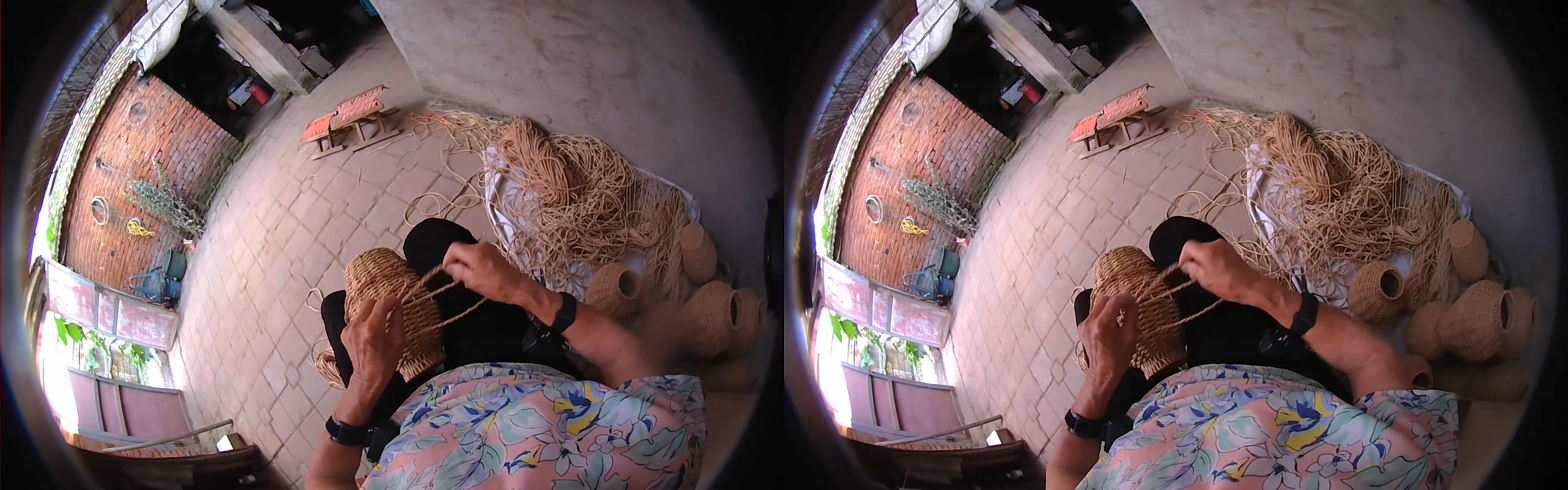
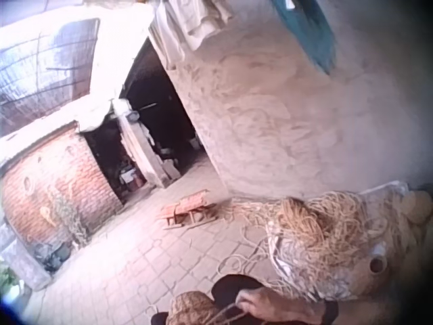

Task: Weaving a small basket or decorative item using dried plant fibers.

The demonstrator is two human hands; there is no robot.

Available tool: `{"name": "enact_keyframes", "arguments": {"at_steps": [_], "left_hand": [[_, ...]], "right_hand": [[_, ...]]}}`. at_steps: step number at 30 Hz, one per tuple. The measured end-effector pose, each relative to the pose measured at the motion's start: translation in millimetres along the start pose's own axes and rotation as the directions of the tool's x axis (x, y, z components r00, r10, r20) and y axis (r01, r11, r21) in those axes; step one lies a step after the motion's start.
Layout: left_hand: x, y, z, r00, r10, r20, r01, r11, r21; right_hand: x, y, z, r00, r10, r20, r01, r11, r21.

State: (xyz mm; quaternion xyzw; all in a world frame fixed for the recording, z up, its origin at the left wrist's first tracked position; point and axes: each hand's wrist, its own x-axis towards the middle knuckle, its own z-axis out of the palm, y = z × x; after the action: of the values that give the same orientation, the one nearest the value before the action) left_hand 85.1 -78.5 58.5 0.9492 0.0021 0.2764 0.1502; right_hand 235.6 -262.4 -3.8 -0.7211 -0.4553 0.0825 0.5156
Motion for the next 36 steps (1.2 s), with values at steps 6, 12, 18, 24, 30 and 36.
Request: {"name": "enact_keyframes", "arguments": {"at_steps": [6, 12, 18, 24, 30, 36], "left_hand": [[-13, -4, 2, 0.998, 0.048, 0.043, -0.05, 0.997, 0.064], [-10, 1, -4, 0.99, 0.038, 0.137, -0.052, 0.993, 0.106], [-12, -7, -6, 0.976, 0.099, 0.192, -0.122, 0.986, 0.114], [0, -2, -10, 0.957, 0.129, 0.258, -0.161, 0.981, 0.107], [4, 4, -8, 0.936, 0.093, 0.339, -0.153, 0.976, 0.156], [-2, -4, -13, 0.946, 0.118, 0.303, -0.158, 0.981, 0.11]], "right_hand": [[-4, 20, 2, 0.886, 0.464, 0.002, -0.235, 0.444, 0.865], [-9, 28, 7, 0.883, 0.467, 0.034, -0.209, 0.328, 0.921], [-13, 31, 9, 0.87, 0.491, 0.038, -0.221, 0.32, 0.921], [-14, 34, 12, 0.863, 0.505, 0.011, -0.18, 0.287, 0.941], [-14, 34, 12, 0.866, 0.499, 0.002, -0.163, 0.279, 0.946], [-1, 5, 11, 0.977, 0.211, 0.017, -0.133, 0.549, 0.825]]}}
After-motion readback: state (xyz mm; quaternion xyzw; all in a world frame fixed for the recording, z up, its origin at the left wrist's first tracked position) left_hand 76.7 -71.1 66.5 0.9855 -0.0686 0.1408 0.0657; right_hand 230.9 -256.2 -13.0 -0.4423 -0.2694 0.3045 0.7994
